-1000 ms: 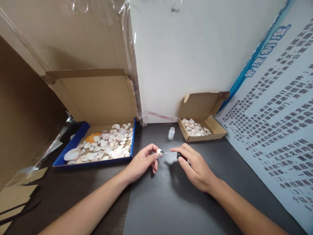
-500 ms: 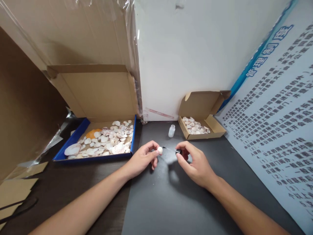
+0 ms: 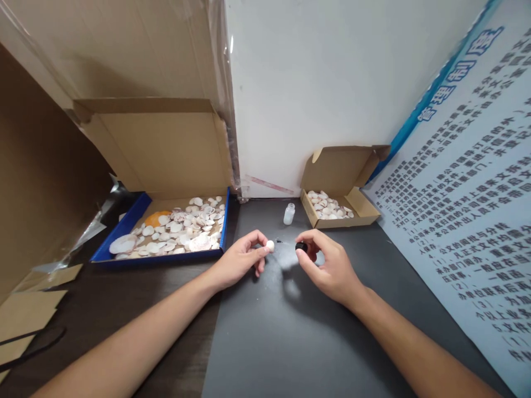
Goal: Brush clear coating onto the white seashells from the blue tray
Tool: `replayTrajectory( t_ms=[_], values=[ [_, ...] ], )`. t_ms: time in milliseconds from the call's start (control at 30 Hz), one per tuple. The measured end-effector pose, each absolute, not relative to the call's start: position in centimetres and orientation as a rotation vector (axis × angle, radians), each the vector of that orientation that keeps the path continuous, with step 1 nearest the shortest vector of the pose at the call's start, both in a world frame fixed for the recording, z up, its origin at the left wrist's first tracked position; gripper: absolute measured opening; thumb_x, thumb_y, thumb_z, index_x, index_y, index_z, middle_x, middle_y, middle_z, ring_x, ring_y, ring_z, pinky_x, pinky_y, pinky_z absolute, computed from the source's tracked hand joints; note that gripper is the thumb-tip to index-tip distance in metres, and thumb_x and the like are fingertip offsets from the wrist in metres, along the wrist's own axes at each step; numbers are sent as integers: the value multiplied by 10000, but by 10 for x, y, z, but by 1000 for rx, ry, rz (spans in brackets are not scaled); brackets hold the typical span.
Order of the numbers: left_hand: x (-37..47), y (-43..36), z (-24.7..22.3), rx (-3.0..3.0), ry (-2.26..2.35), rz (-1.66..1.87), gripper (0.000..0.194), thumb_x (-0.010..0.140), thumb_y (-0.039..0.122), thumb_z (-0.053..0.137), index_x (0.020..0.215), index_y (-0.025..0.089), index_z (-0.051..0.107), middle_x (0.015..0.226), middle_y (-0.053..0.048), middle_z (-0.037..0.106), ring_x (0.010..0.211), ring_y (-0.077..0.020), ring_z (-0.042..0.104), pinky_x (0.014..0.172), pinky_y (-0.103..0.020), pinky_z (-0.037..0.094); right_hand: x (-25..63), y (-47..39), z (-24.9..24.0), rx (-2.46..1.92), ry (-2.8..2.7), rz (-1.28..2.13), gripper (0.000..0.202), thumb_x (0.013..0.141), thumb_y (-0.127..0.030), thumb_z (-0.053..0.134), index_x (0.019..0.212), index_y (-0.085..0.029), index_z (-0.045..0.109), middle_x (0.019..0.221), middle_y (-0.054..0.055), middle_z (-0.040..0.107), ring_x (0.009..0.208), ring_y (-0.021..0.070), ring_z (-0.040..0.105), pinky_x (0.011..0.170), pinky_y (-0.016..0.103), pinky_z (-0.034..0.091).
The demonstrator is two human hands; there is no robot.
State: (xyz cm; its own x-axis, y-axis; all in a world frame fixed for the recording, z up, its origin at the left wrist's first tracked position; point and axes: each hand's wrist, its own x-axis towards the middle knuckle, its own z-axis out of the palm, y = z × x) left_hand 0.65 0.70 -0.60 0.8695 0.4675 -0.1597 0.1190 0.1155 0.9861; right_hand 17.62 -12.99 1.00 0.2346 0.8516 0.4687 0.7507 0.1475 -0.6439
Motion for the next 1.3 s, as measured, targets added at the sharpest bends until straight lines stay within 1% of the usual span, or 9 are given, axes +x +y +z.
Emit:
replayTrajectory(
  t_ms=[133, 267, 433, 633, 833, 967, 1100, 1300],
  values=[
    [7, 7, -5, 1477, 515, 274, 327, 838, 473, 616, 884, 193, 455, 532, 61, 552, 461, -81, 480, 487, -192, 412, 177, -130, 10, -1585, -1537, 156, 105, 884, -205, 504, 962, -181, 570, 718, -23, 534, 636, 92, 500, 615, 196, 419],
    [7, 7, -5, 1484, 501, 268, 309, 851, 464, 605, 882, 193, 460, 536, 58, 555, 467, -78, 481, 496, -190, 410, 176, -129, 10, -1611, -1524, 128, 87, 866, -208, 532, 939, -182, 573, 702, -28, 521, 600, 88, 479, 585, 197, 408],
    [7, 8, -9, 1460, 492, 290, 279, 845, 433, 616, 875, 197, 470, 534, 59, 545, 469, -87, 482, 481, -199, 419, 177, -130, 8, -1582, -1518, 148, 111, 902, -223, 483, 966, -181, 564, 731, -14, 560, 629, 95, 514, 607, 198, 433],
    [6, 7, -8, 1453, 499, 318, 271, 819, 421, 636, 863, 188, 503, 536, 58, 526, 473, -85, 475, 489, -205, 420, 176, -131, 7, -1586, -1525, 108, 82, 894, -226, 504, 937, -186, 562, 686, -25, 539, 600, 94, 504, 584, 192, 432],
    [7, 6, -6, 1464, 517, 325, 290, 825, 445, 628, 859, 191, 493, 515, 66, 504, 464, -82, 456, 475, -196, 406, 177, -130, 7, -1621, -1514, 107, 82, 875, -235, 541, 931, -181, 565, 669, -29, 529, 569, 90, 497, 560, 192, 430],
    [8, 6, -7, 1468, 502, 333, 287, 829, 443, 622, 866, 192, 487, 517, 70, 495, 461, -80, 449, 467, -191, 402, 178, -128, 6, -1604, -1513, 119, 93, 890, -237, 514, 944, -179, 562, 686, -21, 542, 592, 96, 515, 582, 197, 445],
    [7, 7, -8, 1462, 489, 338, 275, 830, 427, 621, 877, 195, 481, 529, 73, 492, 462, -77, 450, 467, -188, 397, 177, -128, 6, -1612, -1544, 145, 118, 889, -231, 516, 973, -181, 582, 671, -24, 536, 578, 98, 505, 563, 201, 437],
    [8, 6, -8, 1453, 494, 336, 265, 825, 416, 623, 860, 196, 479, 504, 74, 490, 440, -76, 438, 457, -187, 387, 178, -129, 7, -1610, -1567, 122, 141, 909, -239, 488, 961, -186, 608, 744, 11, 589, 628, 118, 536, 592, 226, 450]
  ],
)
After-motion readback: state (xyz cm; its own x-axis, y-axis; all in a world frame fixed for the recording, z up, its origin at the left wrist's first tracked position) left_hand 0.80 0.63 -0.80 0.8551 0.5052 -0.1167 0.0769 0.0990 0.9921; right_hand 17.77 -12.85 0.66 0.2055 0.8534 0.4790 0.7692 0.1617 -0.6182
